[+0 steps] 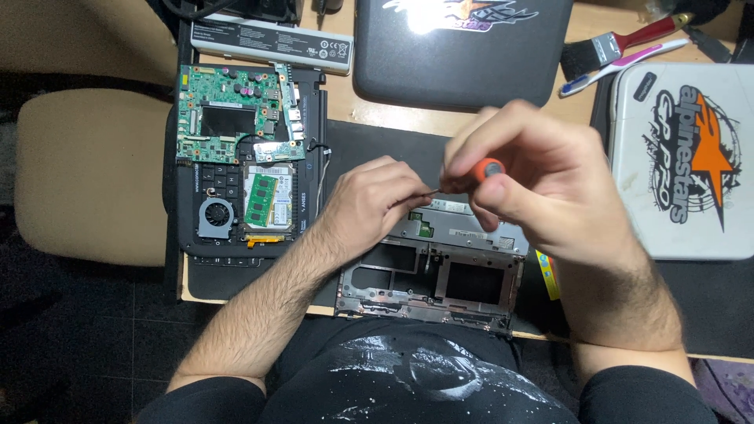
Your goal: Assembling laptop components onto a new base, including aligning the palmrest and securing it with screws.
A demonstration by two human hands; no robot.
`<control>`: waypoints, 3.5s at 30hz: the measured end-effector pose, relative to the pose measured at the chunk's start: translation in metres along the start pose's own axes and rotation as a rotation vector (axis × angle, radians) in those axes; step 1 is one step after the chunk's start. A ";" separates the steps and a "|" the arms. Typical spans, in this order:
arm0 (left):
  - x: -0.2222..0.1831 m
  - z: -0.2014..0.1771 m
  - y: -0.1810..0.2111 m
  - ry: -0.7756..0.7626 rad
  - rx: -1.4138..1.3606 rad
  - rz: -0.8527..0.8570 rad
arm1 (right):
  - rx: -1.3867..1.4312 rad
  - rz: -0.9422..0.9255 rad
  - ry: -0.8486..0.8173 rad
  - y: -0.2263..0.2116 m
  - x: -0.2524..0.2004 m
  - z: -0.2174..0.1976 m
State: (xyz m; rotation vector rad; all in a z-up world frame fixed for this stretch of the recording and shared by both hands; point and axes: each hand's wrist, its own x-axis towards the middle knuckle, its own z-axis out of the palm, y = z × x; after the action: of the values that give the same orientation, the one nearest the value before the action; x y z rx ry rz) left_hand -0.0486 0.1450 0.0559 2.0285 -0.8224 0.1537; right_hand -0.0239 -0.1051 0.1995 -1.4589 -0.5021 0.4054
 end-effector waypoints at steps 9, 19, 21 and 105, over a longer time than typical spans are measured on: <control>0.002 0.001 -0.002 0.055 0.001 0.018 | -0.046 -0.121 -0.039 0.011 0.005 0.010; -0.001 -0.004 -0.007 -0.060 -0.242 -0.046 | 0.169 0.031 -0.029 0.024 0.006 0.001; -0.005 0.002 -0.014 -0.047 -0.152 -0.021 | 0.320 0.032 -0.096 0.026 0.007 -0.002; 0.077 0.048 0.018 -0.313 0.459 -0.184 | -1.365 0.185 0.282 0.074 -0.238 -0.099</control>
State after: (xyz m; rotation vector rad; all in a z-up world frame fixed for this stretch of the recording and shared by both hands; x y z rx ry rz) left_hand -0.0096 0.0624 0.0721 2.5947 -0.8391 -0.0924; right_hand -0.1644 -0.3121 0.1039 -2.8391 -0.4047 -0.0816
